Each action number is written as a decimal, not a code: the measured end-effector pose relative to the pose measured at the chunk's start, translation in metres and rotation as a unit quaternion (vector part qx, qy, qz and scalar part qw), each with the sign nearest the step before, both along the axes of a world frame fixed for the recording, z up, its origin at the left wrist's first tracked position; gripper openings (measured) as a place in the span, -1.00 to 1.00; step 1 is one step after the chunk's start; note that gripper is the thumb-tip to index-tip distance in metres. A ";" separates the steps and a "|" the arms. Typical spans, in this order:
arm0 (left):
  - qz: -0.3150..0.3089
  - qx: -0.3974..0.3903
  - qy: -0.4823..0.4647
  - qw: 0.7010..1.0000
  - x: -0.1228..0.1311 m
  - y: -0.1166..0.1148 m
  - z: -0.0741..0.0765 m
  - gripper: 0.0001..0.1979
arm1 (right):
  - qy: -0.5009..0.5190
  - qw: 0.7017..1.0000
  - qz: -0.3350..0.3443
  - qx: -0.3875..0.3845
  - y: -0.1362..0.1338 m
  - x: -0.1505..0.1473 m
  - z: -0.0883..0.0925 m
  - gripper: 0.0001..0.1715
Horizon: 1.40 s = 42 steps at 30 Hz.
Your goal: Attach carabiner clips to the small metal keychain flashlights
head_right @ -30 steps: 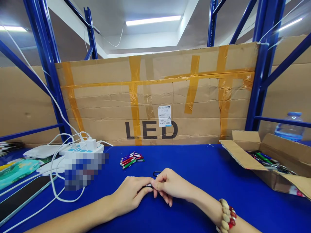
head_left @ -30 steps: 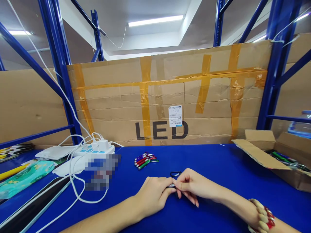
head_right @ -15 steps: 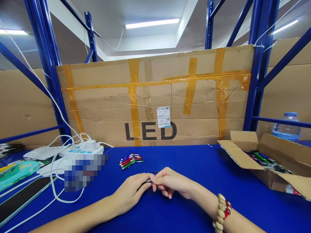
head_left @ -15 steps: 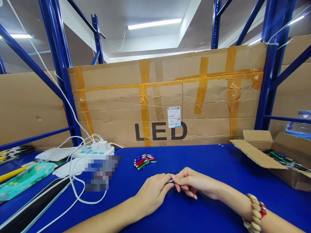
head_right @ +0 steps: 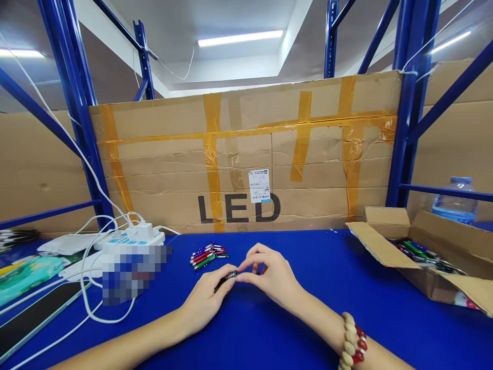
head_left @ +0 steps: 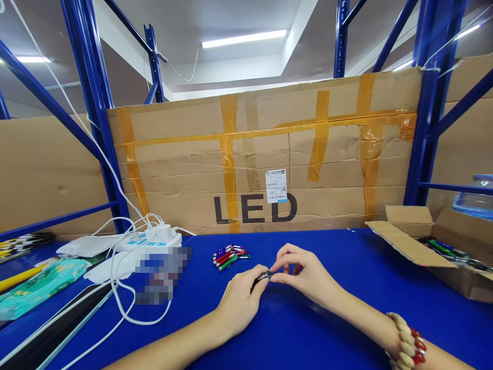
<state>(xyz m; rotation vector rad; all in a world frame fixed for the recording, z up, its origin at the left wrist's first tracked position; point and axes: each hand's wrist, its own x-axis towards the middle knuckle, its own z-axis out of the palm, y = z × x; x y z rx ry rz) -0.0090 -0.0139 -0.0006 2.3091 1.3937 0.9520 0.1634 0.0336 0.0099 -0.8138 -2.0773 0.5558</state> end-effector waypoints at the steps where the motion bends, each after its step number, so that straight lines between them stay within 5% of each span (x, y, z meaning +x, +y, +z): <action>1: -0.006 -0.002 -0.004 1.000 0.000 0.000 0.000 -0.79 | -0.015 1.000 0.004 0.020 -0.001 0.001 0.001 -0.77; 13: -0.088 0.032 0.057 0.994 -0.003 -0.002 -0.006 -0.78 | -0.103 0.978 -0.051 0.171 -0.009 0.003 0.004 -0.90; 28: -0.056 0.057 0.094 0.992 -0.003 -0.003 -0.010 -0.85 | -0.031 0.996 -0.029 -0.076 -0.005 -0.003 -0.010 -0.95; 42: -0.038 0.061 0.021 0.997 -0.001 -0.001 -0.010 -0.83 | 0.035 0.980 -0.008 -0.196 0.001 -0.004 -0.015 -0.66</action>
